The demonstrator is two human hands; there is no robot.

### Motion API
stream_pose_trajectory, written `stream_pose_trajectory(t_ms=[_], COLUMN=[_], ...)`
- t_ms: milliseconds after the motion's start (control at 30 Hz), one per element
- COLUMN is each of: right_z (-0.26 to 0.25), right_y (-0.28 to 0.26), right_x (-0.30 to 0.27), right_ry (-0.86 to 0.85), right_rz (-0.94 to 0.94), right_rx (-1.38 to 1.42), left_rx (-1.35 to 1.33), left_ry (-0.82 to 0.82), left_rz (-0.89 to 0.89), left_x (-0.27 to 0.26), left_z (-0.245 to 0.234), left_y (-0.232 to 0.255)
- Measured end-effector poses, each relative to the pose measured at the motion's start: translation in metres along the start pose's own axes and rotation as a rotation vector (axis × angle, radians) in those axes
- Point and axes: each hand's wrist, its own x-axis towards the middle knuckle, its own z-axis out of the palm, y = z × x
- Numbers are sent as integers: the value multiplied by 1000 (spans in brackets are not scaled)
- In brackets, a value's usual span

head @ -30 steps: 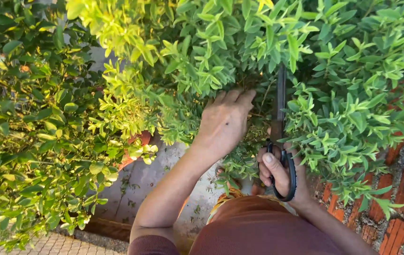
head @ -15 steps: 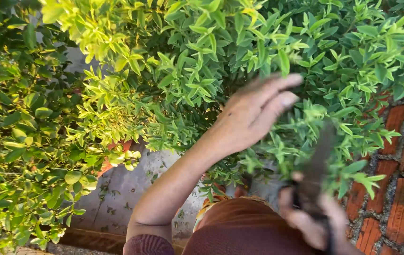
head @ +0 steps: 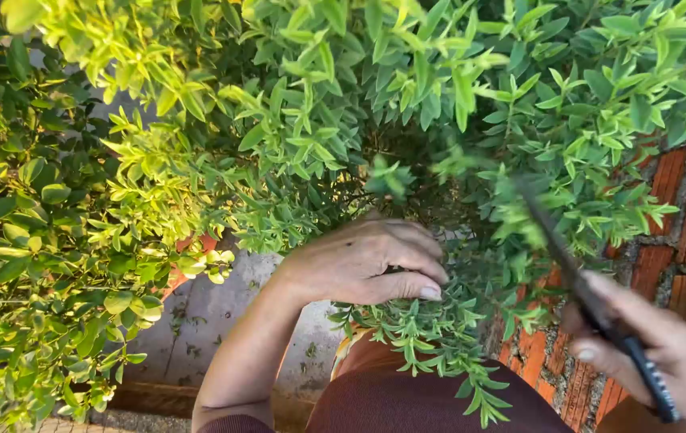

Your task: The person is using a pair of scissors to prune branches and leaves from potted plants in a garden area.

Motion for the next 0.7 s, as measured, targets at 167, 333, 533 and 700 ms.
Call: stream_pose_trajectory(t_ms=[167, 333, 533, 700], right_z=[6, 20, 8, 16], right_y=[15, 18, 42, 39], right_x=[3, 23, 24, 25], right_ry=[-250, -132, 21, 9], right_rz=[58, 20, 113, 101], right_rx=[-62, -115, -221, -143], left_rx=[-14, 43, 101, 126], left_ry=[16, 60, 69, 52], left_rz=[-18, 5, -35, -72], left_x=[-7, -13, -14, -11], left_z=[4, 13, 19, 23], left_y=[-5, -12, -7, -5])
